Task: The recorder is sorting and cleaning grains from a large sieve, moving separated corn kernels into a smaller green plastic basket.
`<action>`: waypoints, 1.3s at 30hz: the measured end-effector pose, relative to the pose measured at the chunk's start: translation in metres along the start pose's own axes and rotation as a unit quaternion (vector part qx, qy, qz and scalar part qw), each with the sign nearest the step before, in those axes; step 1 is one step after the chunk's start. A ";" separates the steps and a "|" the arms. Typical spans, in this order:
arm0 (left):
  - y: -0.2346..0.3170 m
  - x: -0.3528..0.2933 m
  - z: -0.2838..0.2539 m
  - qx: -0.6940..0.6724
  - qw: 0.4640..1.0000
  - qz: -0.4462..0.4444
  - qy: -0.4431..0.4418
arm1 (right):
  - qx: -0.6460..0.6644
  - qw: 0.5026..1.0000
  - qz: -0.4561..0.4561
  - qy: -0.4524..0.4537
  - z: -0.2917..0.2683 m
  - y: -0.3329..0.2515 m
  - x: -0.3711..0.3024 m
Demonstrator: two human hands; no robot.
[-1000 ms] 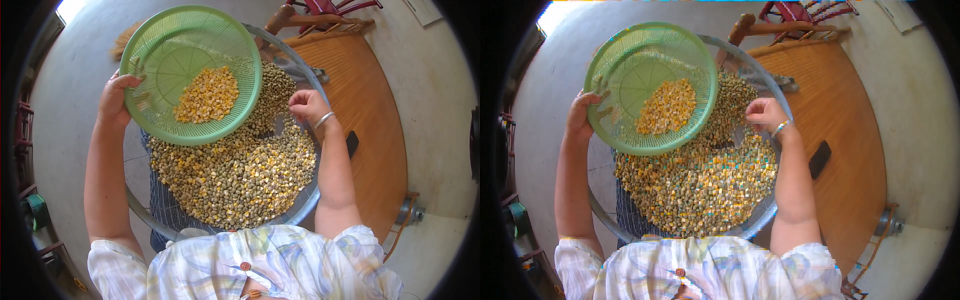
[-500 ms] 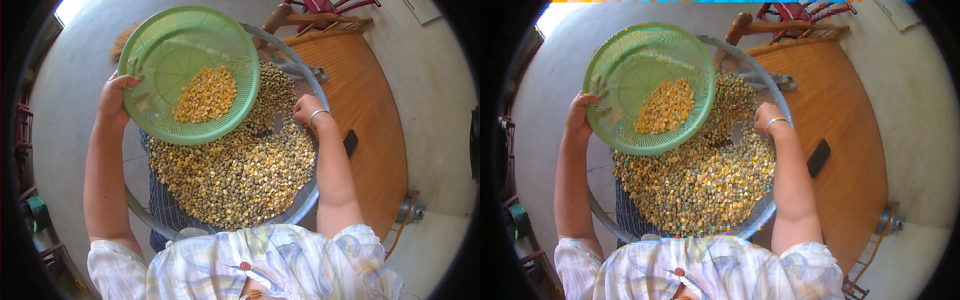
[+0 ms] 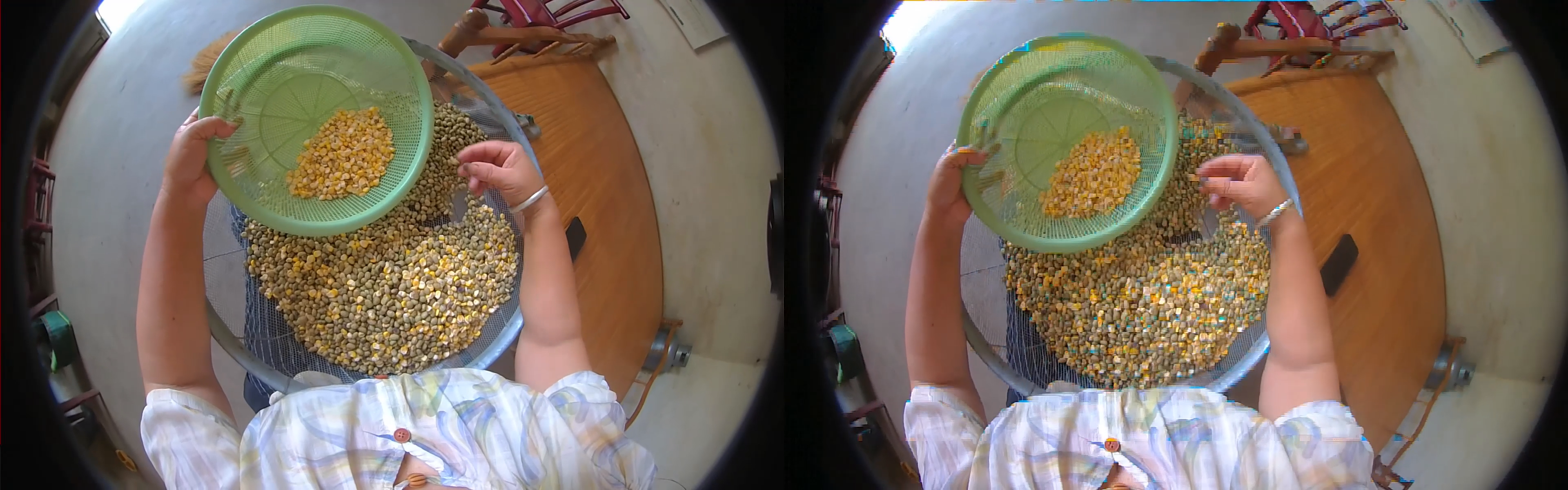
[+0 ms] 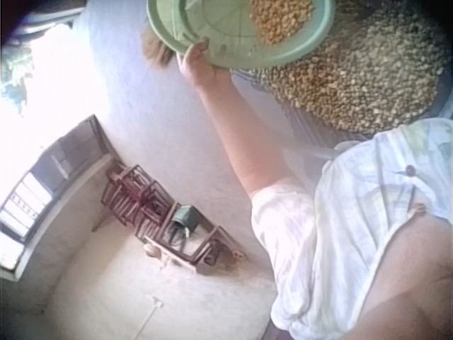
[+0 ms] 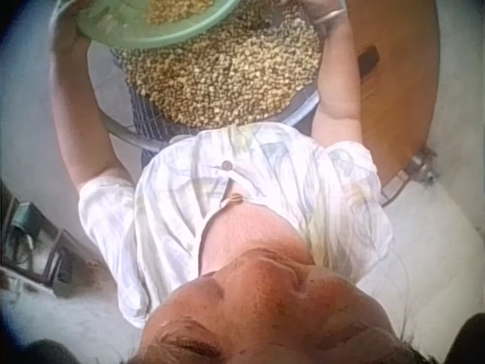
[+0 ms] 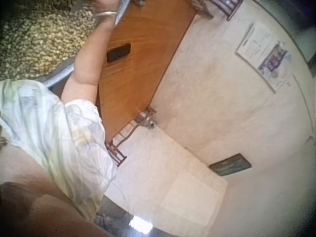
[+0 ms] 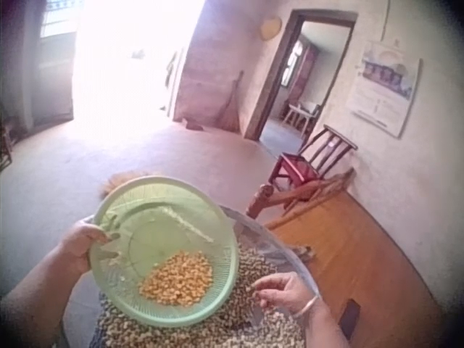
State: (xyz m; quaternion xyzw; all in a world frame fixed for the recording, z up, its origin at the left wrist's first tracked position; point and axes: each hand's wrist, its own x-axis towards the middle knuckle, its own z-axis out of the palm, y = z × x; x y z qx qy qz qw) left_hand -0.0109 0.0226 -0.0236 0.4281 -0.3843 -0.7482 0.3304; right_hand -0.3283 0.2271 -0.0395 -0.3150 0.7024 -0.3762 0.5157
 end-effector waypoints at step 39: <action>0.001 0.001 -0.001 0.001 1.000 -0.003 0.006 | -0.487 0.857 0.170 -0.020 -0.033 0.034 0.010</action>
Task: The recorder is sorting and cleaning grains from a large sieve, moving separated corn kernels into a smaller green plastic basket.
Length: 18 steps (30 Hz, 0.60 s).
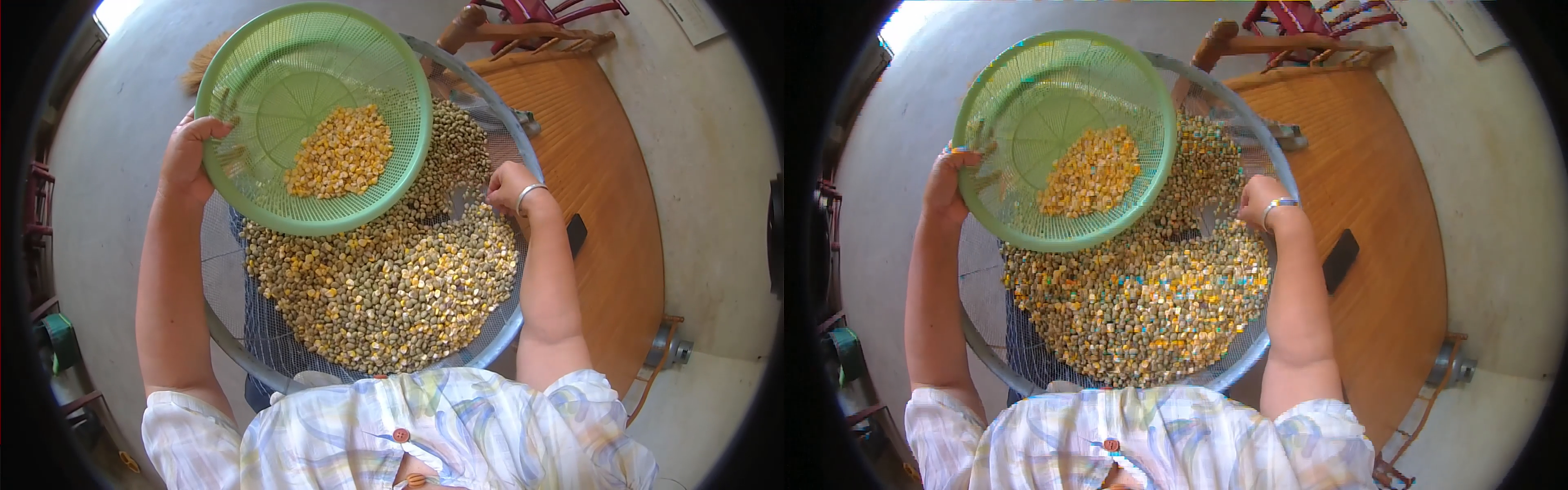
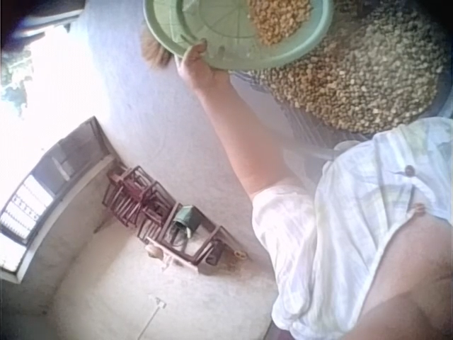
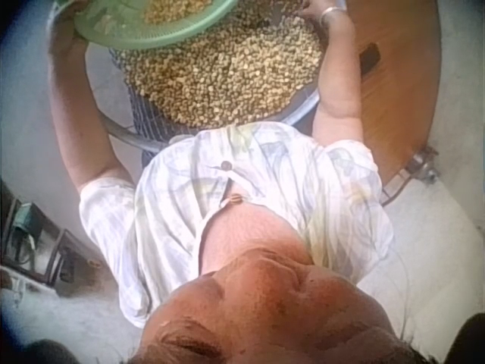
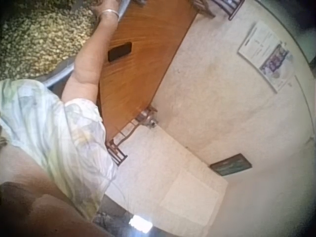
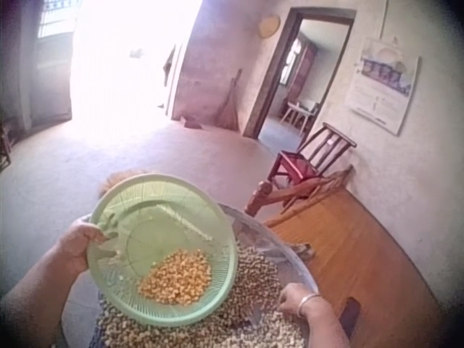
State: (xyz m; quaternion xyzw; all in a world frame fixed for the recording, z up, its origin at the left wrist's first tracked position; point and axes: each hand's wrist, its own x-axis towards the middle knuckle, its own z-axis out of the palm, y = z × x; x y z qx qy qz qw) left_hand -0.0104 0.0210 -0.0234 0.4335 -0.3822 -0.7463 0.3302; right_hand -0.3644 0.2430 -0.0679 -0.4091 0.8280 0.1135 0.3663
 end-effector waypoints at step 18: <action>0.001 0.001 0.001 -0.010 1.000 0.005 -0.007 | 0.399 0.910 -0.108 -0.027 0.005 0.012 0.005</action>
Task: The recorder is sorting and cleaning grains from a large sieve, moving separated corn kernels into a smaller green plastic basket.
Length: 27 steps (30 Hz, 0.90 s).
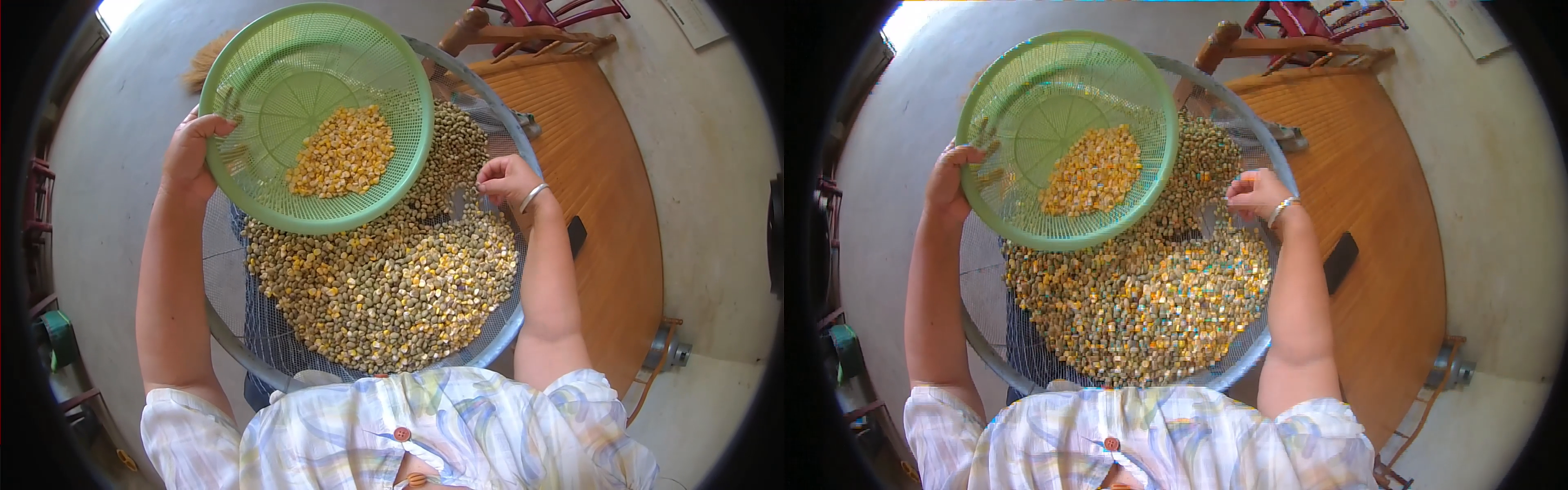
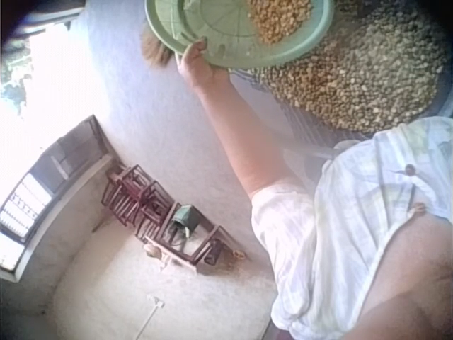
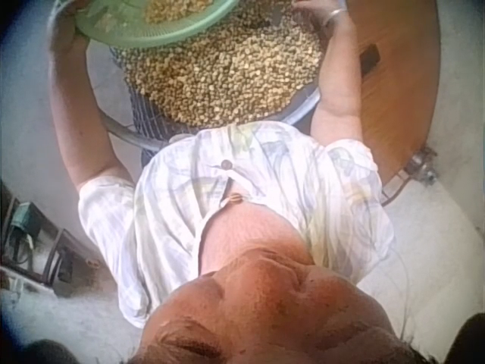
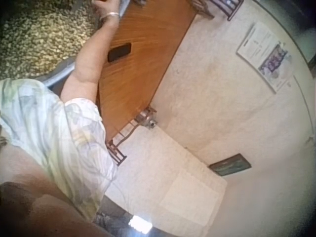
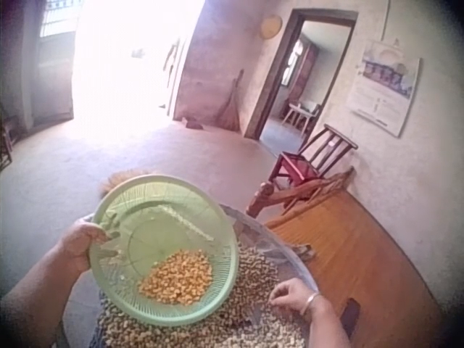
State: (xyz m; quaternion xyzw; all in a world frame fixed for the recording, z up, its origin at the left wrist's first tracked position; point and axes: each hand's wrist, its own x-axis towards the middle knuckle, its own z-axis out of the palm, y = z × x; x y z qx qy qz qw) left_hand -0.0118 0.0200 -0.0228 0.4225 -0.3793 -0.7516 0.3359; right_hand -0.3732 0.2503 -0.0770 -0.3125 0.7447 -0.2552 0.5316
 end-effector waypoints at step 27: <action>0.000 -0.002 0.001 -0.011 1.000 -0.007 -0.006 | -0.454 0.888 0.073 0.002 0.021 -0.010 0.013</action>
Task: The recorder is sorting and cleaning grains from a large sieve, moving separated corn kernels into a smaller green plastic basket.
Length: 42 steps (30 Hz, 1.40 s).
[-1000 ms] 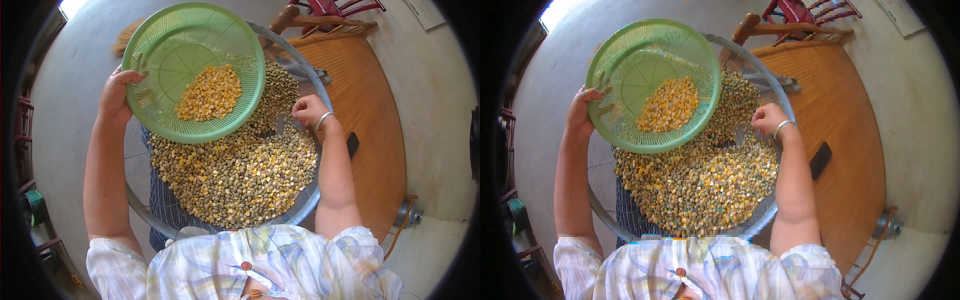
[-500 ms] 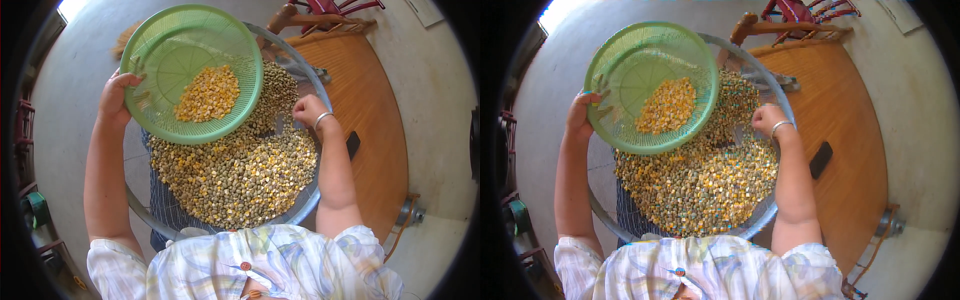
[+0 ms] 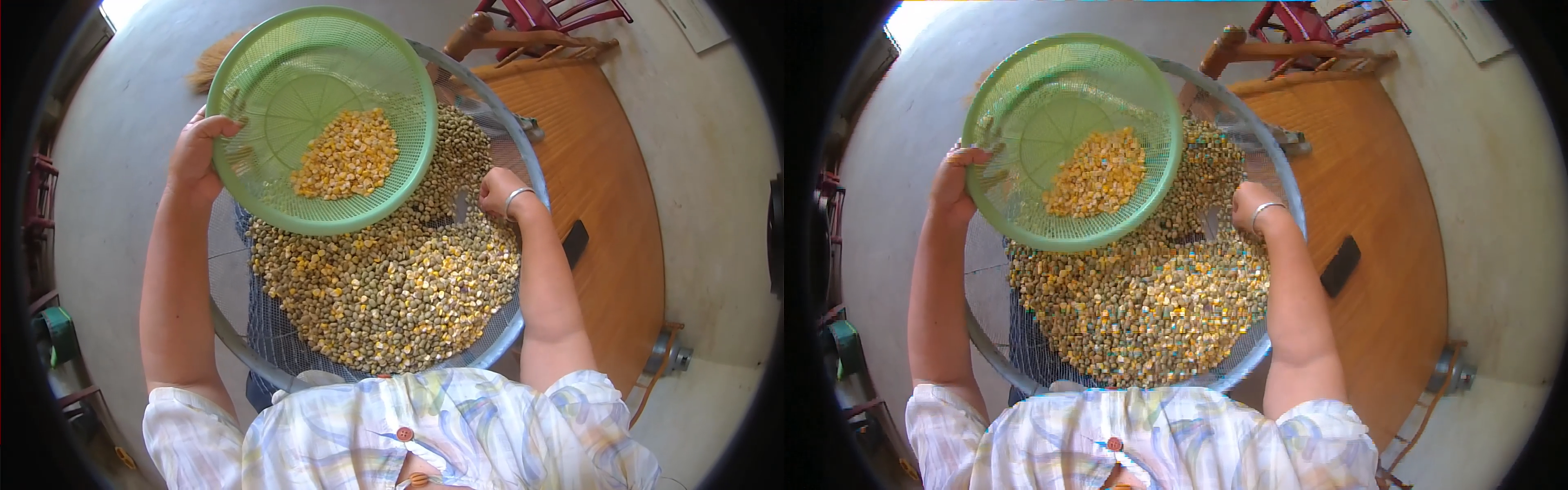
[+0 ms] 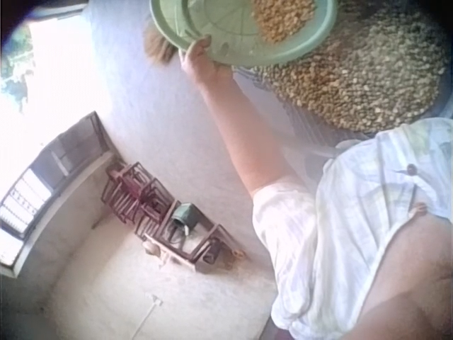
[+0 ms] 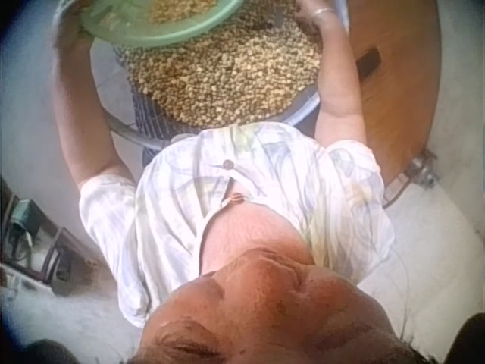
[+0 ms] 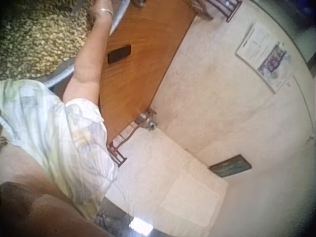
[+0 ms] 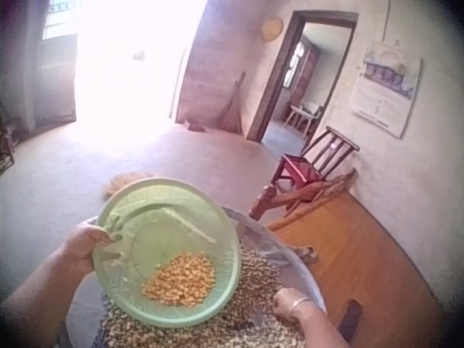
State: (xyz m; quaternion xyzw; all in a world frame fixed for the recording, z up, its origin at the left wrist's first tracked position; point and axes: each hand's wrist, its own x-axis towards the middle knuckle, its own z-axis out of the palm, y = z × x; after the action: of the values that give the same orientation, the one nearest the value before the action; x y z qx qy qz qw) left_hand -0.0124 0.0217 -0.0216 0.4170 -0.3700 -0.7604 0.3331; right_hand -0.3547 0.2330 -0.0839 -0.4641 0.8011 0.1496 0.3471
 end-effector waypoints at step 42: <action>0.000 0.002 0.000 0.020 0.999 0.004 0.033 | 0.150 0.985 -0.077 0.031 -0.003 0.013 -0.005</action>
State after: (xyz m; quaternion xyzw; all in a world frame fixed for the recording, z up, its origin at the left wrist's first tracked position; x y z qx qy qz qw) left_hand -0.0134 0.0199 -0.0225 0.4472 -0.3754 -0.7371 0.3403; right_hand -0.3656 0.2408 -0.0794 -0.4712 0.7867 -0.0138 0.3986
